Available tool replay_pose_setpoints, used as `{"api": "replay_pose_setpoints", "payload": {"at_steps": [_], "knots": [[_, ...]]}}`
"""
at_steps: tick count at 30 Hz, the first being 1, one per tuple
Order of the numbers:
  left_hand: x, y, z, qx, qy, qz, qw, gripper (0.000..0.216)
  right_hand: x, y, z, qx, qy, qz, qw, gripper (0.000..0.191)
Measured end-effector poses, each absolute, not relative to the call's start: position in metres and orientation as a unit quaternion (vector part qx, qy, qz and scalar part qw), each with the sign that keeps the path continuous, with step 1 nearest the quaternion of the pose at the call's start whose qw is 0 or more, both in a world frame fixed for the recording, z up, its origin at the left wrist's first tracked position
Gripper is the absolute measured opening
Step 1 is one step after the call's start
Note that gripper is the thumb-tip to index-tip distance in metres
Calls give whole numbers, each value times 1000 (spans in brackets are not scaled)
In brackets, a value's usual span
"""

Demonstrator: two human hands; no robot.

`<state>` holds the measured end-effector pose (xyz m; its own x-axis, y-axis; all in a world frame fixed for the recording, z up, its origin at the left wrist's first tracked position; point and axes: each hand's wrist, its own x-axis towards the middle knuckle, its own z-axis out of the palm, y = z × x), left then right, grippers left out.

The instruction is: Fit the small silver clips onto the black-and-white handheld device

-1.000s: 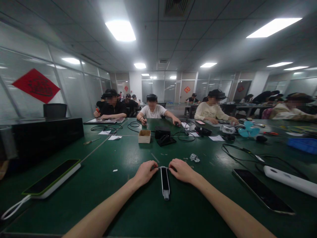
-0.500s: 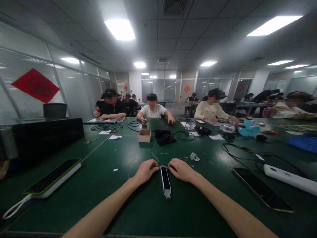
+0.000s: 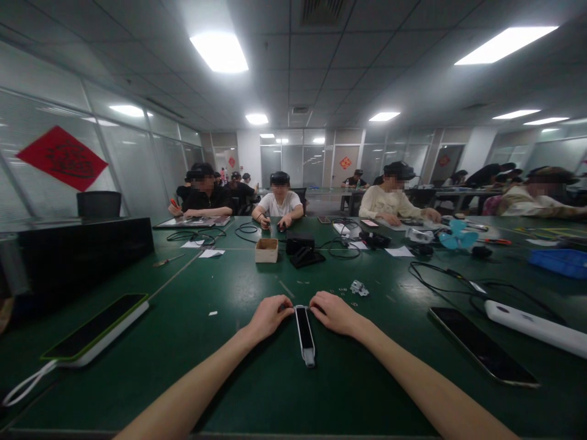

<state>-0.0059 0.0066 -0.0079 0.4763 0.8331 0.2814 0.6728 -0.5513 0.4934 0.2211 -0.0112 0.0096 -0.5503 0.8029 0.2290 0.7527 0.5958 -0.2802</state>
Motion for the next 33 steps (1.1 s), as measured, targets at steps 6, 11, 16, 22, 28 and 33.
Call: {"api": "replay_pose_setpoints", "payload": {"at_steps": [6, 11, 16, 22, 28, 33], "knots": [[-5, 5, -5, 848, 446, 240, 155, 22, 221, -13, 13, -439, -882, 64, 160, 22], [-5, 3, -4, 852, 445, 235, 147, 24, 228, -10, 20, -447, -881, 54, 143, 24], [-5, 5, -5, 855, 445, 233, 131, 22, 255, 6, 21, -488, -860, -16, 149, 22], [-5, 4, -5, 856, 445, 227, 137, 19, 291, 21, 16, -567, -817, -23, 105, 21], [-5, 2, -2, 859, 439, 227, 134, 18, 304, 29, 13, -585, -807, -12, 83, 22], [-6, 2, -2, 857, 446, 223, 132, 20, 311, 36, 10, -597, -799, -10, 76, 23]]}}
